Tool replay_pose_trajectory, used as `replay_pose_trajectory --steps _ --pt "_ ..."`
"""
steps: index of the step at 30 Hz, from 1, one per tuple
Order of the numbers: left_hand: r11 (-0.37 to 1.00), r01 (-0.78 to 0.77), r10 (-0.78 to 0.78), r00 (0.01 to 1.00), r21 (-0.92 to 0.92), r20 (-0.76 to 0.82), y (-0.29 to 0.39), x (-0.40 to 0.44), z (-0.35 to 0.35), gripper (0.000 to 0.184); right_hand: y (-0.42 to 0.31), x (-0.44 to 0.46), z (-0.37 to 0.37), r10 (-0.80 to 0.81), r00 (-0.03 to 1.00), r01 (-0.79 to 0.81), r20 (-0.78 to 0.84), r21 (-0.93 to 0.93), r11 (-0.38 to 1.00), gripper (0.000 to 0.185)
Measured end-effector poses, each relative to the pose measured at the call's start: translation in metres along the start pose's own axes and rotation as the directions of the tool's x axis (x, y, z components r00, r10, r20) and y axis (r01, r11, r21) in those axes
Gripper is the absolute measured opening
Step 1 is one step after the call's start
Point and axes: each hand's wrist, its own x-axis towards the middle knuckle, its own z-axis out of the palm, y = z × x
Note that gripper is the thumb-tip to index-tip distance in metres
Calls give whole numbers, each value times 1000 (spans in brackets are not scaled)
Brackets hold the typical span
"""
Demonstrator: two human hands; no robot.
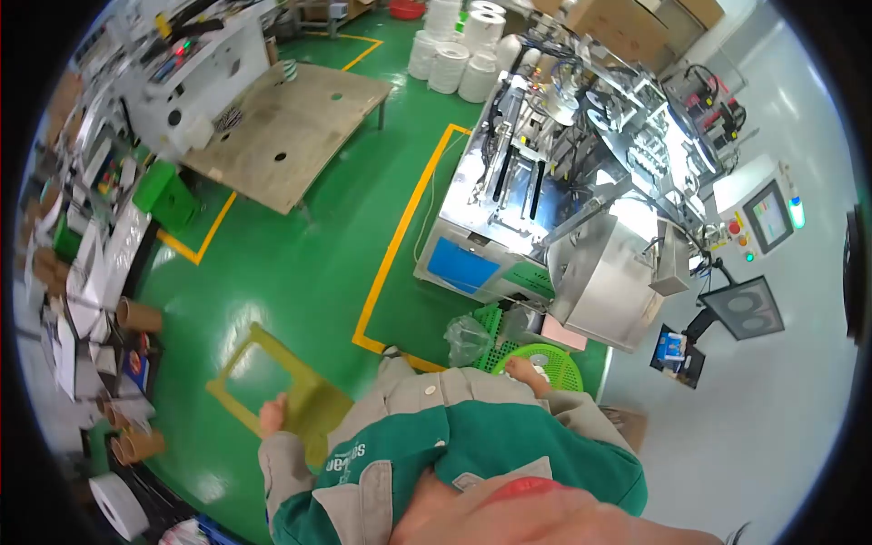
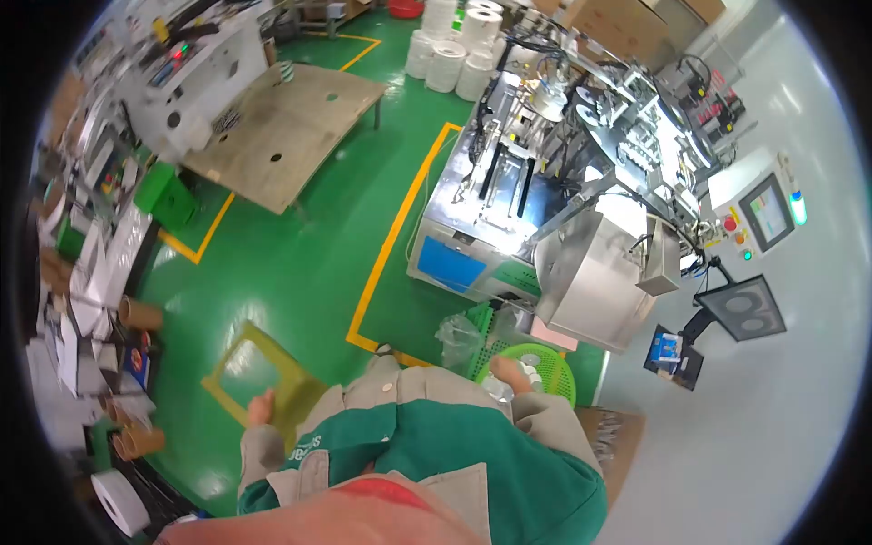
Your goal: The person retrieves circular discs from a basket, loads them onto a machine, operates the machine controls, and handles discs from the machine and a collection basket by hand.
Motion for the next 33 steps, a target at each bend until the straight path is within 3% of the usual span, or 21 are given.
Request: replay_pose_trajectory --steps 1,3,6,7,8,10,15,16,17,18,20,22,23,24,25,26,27,30,33 --pt "962 -256 246 963 99 107 12 14 4 68 3 6 1 37 999 -37 16 23 999 21" --pt "924 -279 194 932 261 308 66 41 6 68 -12 10 -12 79 995 -85 66 102 991 18" --pt "776 -528 301 791 345 533 127 90 28 71 -17 39 -21 111 993 -116 47 128 985 19" --pt "742 -574 290 739 345 608 152 100 26 72 -12 51 -16 34 998 -23 -51 199 980 19" --pt "691 -656 340 664 302 666 167 118 37 71 -12 66 -18 103 995 -100 0 252 963 18" --pt "587 -786 354 467 196 811 185 177 88 71 -26 80 -29 123 992 -110 -37 255 961 19" --pt "498 -838 191 360 226 913 272 248 141 69 -45 87 -36 271 955 -295 119 320 900 22" --pt "488 -841 143 341 233 929 278 248 149 69 -45 86 -30 317 932 -359 177 314 879 23" --pt "572 -763 230 500 299 835 286 245 153 67 -45 84 -25 355 904 -416 236 306 856 24" --pt "611 -735 264 537 292 801 289 251 160 63 -45 80 -21 355 909 -411 220 323 852 26" --pt "685 -681 328 607 260 724 299 261 168 56 -30 74 -1 208 962 -232 178 127 965 24" --pt "445 -864 482 454 237 749 303 279 191 48 -34 60 -1 216 954 -247 208 133 960 24" --pt "527 -803 606 585 280 539 299 266 208 35 -37 52 -5 254 939 -295 233 166 941 24" --pt "570 -770 630 633 285 449 302 244 209 24 -39 38 -12 303 919 -355 251 195 914 24" --pt "617 -787 700 550 2 456 296 224 202 19 -39 25 -18 342 901 -402 267 216 890 24" --pt "675 -716 706 560 -176 433 283 202 222 18 -39 13 -24 370 886 -436 279 231 870 24" --pt "612 -683 787 480 -399 386 275 174 215 19 -37 1 -30 391 874 -461 290 237 855 24" --pt "702 -511 710 462 -495 531 257 105 182 19 -28 -25 -42 404 855 -490 325 253 834 24" --pt "723 -446 691 471 -527 548 240 60 145 19 -24 -27 -48 338 870 -446 359 278 851 24"
